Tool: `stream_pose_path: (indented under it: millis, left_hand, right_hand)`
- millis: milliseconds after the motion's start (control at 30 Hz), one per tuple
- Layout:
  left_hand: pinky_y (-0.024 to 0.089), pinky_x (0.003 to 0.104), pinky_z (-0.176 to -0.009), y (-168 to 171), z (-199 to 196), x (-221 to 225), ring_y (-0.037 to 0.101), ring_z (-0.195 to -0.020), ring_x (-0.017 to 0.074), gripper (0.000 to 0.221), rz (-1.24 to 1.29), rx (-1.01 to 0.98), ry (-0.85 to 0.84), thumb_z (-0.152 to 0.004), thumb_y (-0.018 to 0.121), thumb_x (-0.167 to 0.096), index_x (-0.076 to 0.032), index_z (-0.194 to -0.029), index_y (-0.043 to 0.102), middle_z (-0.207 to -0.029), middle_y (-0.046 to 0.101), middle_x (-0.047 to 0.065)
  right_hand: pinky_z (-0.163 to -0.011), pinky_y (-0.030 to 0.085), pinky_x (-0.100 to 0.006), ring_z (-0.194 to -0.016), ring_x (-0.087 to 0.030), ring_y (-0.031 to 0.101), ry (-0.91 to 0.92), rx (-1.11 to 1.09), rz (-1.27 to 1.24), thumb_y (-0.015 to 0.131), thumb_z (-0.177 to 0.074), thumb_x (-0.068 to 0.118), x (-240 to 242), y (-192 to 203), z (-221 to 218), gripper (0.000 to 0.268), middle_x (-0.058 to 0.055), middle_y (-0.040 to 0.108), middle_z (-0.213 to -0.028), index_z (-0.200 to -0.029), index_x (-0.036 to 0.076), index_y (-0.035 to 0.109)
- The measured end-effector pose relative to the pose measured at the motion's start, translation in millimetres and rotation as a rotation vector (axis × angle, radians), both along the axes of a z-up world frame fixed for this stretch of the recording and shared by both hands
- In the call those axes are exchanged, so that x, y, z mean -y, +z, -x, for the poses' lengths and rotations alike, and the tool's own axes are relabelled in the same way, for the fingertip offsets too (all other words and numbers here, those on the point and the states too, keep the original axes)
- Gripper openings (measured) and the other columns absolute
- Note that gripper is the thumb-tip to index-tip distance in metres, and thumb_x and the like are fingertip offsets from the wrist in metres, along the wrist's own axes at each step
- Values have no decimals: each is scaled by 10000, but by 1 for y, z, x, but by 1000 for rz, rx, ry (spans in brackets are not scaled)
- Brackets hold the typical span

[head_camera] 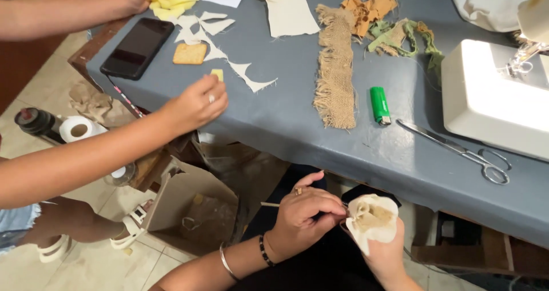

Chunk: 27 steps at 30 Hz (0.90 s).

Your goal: Manually sewing and assembling a decorative flower from fabric scraps using a needle and thread.

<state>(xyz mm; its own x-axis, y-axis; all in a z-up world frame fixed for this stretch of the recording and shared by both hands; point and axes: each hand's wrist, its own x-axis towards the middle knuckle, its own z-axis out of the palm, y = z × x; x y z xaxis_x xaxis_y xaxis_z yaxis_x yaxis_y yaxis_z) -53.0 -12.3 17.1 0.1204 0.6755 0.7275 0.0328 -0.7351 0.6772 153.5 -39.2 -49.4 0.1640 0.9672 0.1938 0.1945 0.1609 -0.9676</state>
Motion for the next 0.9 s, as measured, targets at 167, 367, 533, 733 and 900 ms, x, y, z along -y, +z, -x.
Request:
stream_pose_path:
  millis: [167, 367, 533, 733, 900]
  left_hand:
    - [464, 546, -1128, 1, -1, -1, 738, -801, 210, 121, -82, -108, 78, -1011, 625, -135, -77, -916, 672, -881, 738, 59]
    - [451, 537, -1136, -9, -4, -7, 733, -921, 212, 112, -172, -256, 83, -1027, 638, -130, -72, -991, 727, -984, 745, 40]
    - [468, 517, -1135, 10, 17, -17, 734, -1019, 225, 108, -212, -334, 20, -995, 715, -138, -98, -1094, 698, -1124, 736, 47]
    - [470, 448, -992, 52, 118, -78, 648, -1071, 327, 209, -213, -722, 828, -999, 647, -151, -71, -1192, 658, -1169, 697, 123]
    - [525, 461, -828, 45, 172, -111, 674, -1004, 357, 464, -20, -772, 1135, -989, 773, -337, -41, -1336, 692, -931, 736, 102]
  right_hand:
    - [-847, 591, -304, -934, -162, 727, 0, -64, -25, 917, -634, 148, 5, -10, -2, 399, -101, 788, -1004, -982, 17, 771]
    - [-839, 564, -284, -903, -149, 700, 55, 4, -72, 864, -719, 202, -1, 2, -7, 373, -66, 746, -994, -1025, 54, 712]
    - [-897, 518, -296, -948, -182, 653, 96, -44, -139, 795, -784, 207, -12, 0, -12, 401, -97, 673, -1052, -1103, 23, 636]
    - [-909, 480, -270, -981, -172, 645, 122, -47, -128, 785, -734, 128, -21, -32, -35, 445, -96, 661, -1087, -1134, 19, 623]
    - [-779, 471, -269, -841, -157, 627, 189, -149, -108, 834, -716, 159, -38, -45, -35, 365, -80, 660, -970, -1012, 41, 656]
